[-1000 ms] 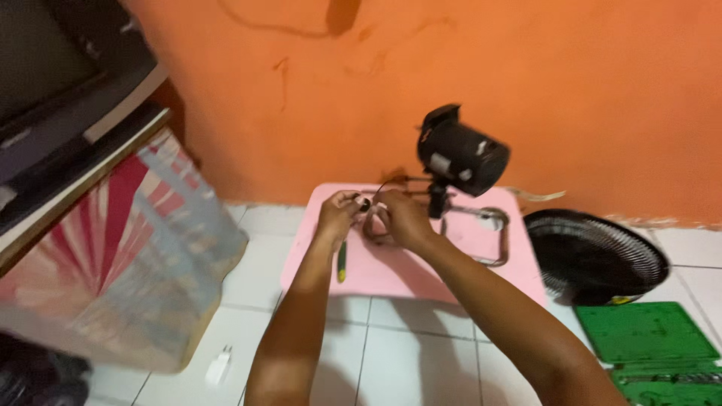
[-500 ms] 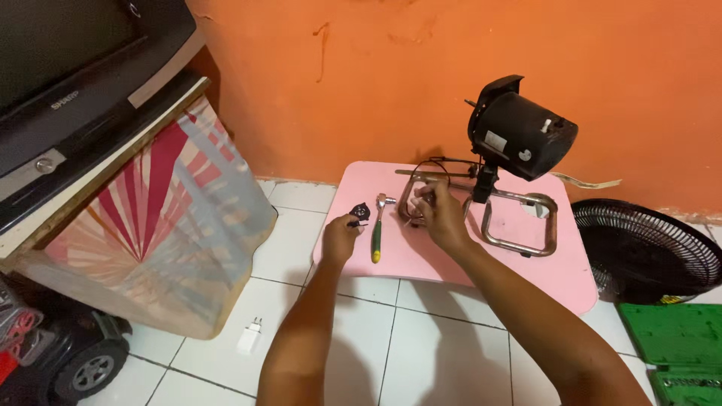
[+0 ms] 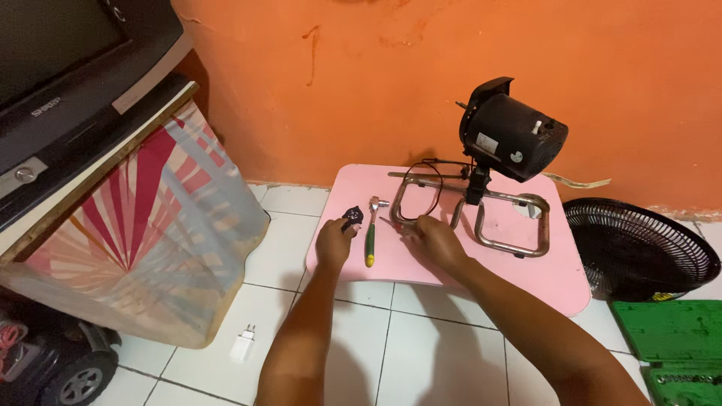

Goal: The person disassembles a fan motor mounted on a metal stand. They use a socket wrench and a screwdriver to remove screws and detach the motor housing, exposing the internal fan blades and wiring.

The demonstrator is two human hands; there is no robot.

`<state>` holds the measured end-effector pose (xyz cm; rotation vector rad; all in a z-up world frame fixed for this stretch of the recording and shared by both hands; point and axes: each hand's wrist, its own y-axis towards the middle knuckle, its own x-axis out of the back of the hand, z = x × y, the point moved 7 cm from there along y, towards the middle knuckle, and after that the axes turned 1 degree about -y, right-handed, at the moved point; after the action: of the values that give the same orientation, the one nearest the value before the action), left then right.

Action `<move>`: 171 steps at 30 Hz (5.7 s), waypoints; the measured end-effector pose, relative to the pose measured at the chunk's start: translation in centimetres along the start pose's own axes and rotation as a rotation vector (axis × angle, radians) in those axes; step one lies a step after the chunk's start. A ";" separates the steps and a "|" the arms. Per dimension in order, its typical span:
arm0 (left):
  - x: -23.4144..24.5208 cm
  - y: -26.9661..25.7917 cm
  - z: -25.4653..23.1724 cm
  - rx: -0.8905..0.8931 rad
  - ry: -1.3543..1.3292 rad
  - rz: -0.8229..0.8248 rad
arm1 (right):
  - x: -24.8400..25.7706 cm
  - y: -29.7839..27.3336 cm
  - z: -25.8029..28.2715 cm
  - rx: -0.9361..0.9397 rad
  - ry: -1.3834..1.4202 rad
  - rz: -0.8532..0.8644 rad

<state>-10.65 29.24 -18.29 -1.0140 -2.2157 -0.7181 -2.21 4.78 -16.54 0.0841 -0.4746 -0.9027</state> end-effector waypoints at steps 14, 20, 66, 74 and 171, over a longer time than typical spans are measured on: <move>0.8 0.8 0.1 -0.051 0.131 -0.195 | -0.5 -1.6 5.0 0.079 -0.659 -0.033; 0.0 -2.2 -7.6 -0.560 0.206 -0.033 | 0.6 -1.2 4.1 0.232 -0.635 -0.127; -11.5 3.7 -23.7 -0.219 -0.892 0.232 | 22.8 -1.4 7.2 -0.110 -0.138 -0.655; -10.0 3.2 -27.5 -0.395 -0.641 0.020 | 23.3 -2.2 8.0 -0.121 -0.239 -0.712; -20.6 0.7 -25.4 -0.164 -1.224 0.624 | 27.0 -6.0 -2.7 -0.320 0.097 -0.460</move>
<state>8.21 2.66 -15.30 -2.5482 -2.4415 0.1066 8.66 -20.14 -10.83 -0.0586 -0.2156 -1.4088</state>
